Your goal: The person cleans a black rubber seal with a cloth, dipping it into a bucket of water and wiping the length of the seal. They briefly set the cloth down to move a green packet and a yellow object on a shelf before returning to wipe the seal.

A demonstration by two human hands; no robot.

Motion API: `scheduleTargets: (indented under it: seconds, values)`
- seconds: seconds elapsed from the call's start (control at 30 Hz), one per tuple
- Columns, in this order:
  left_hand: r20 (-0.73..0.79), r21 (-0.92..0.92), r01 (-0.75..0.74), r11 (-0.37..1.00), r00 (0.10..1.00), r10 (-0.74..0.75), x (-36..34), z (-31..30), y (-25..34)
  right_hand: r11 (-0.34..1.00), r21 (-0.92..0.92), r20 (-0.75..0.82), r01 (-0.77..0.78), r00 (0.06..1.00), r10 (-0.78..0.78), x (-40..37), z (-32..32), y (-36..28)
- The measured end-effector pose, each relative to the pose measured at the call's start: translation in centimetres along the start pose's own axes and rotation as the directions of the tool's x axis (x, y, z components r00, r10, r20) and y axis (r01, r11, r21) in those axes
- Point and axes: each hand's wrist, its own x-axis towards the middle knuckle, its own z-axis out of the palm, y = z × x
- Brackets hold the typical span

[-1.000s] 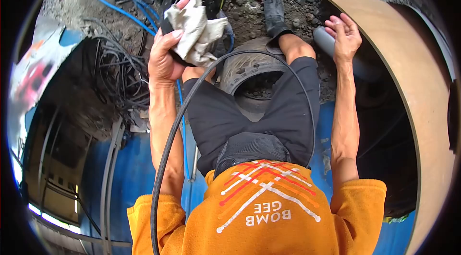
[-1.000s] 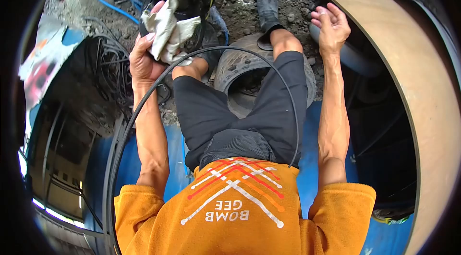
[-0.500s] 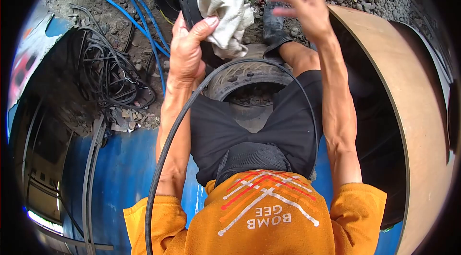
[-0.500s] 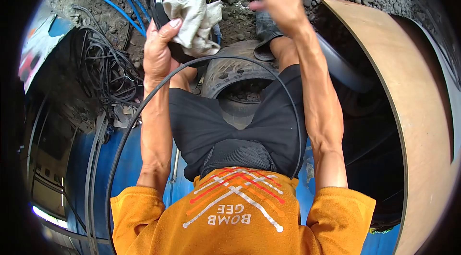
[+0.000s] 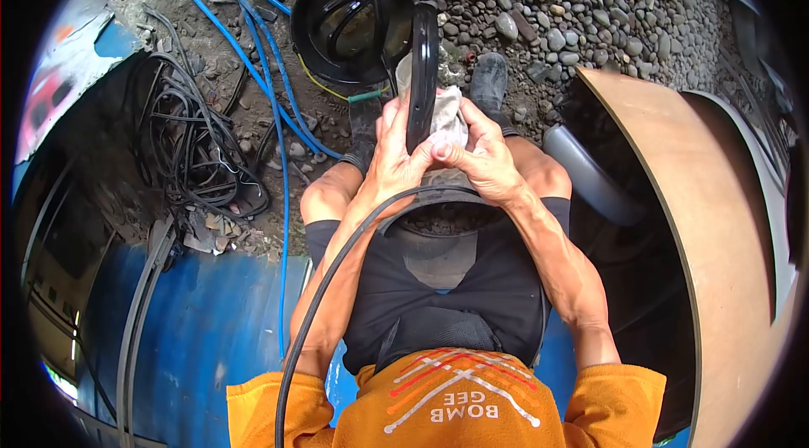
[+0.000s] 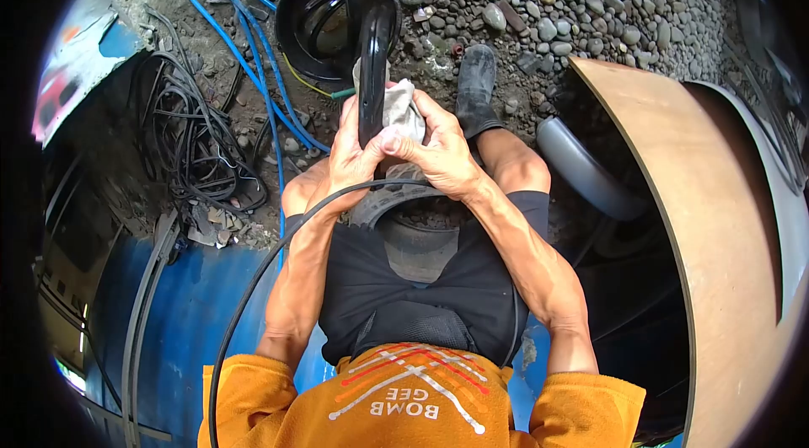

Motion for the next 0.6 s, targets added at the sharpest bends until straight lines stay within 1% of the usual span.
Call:
scheduleTargets:
  seconds: [0.03,0.07,0.1,0.13,0.17,0.2,0.23,0.27,0.3,0.37,0.4,0.43,0.47,0.5,0.57,0.6]
  values:
    - [-0.016,0.196,-0.038,0.980,0.999,0.042,-0.2,-0.3,0.0,0.999,0.039,0.011,-0.027,1.000,0.027,0.2,0.0,0.1]
    - [-0.035,0.171,-0.004,0.985,0.999,0.010,-0.1,-0.5,0.3,0.996,0.076,0.023,-0.055,0.998,0.053,0.4,-0.2,0.3]
    - [-0.042,0.028,0.007,1.000,0.999,-0.006,0.2,-0.8,0.2,0.990,0.112,0.038,-0.082,0.996,0.079,0.7,-0.2,0.4]
    - [-0.046,-0.114,0.016,0.993,0.999,-0.021,0.5,-1.1,0.0,0.979,0.185,0.010,-0.086,0.996,0.086,1.1,0.3,0.1]
    - [-0.046,-0.254,0.022,0.967,0.998,-0.035,0.9,-1.4,-0.1,0.973,0.204,-0.016,-0.105,0.994,0.110,1.8,0.2,0.1]
    - [-0.077,-0.352,0.068,0.934,0.992,-0.101,1.0,-2.2,-0.1,0.967,0.224,-0.042,-0.123,0.990,0.136,2.7,0.0,0.1]
    - [-0.103,-0.392,0.031,0.919,0.992,-0.078,1.4,-3.5,0.6,0.959,0.244,-0.070,-0.142,0.984,0.163,3.5,-0.3,0.1]
    - [-0.162,-0.498,0.050,0.866,0.975,-0.149,1.4,-4.6,0.9,0.957,0.246,-0.119,-0.153,0.975,0.187,4.5,-0.4,-0.3]
    - [-0.209,-0.600,0.061,0.798,0.950,-0.230,1.1,-5.7,0.7,0.976,0.192,-0.188,-0.101,0.973,0.137,5.9,-1.7,0.9]
    - [-0.294,-0.535,0.059,0.843,0.922,-0.251,0.8,-8.2,-1.6,0.984,0.158,-0.252,-0.081,0.960,0.119,8.1,-3.3,1.2]
    - [-0.352,-0.457,0.064,0.887,0.903,-0.247,0.4,-9.3,-3.0,0.992,0.110,-0.291,-0.069,0.952,0.098,9.3,-4.5,2.0]
    - [-0.410,-0.374,0.072,0.924,0.881,-0.235,0.2,-10.0,-4.3,0.994,0.076,-0.293,-0.082,0.951,0.101,9.9,-5.1,2.1]
    - [-0.499,-0.315,0.074,0.946,0.835,-0.232,0.3,-10.3,-5.5,0.996,0.046,-0.306,-0.074,0.948,0.084,10.4,-5.5,2.6]
    - [-0.503,-0.307,0.093,0.947,0.829,-0.245,0.3,-10.8,-6.7,0.998,0.015,-0.316,-0.064,0.947,0.066,11.1,-5.9,3.4]
    - [-0.507,-0.298,0.134,0.945,0.817,-0.275,0.2,-12.1,-8.7,0.975,-0.215,-0.263,-0.065,0.965,0.006,12.4,-5.5,4.6]
    - [-0.547,-0.284,0.099,0.954,0.800,-0.246,0.4,-12.1,-9.8,0.942,-0.328,-0.235,-0.063,0.972,-0.018,12.9,-5.5,5.1]
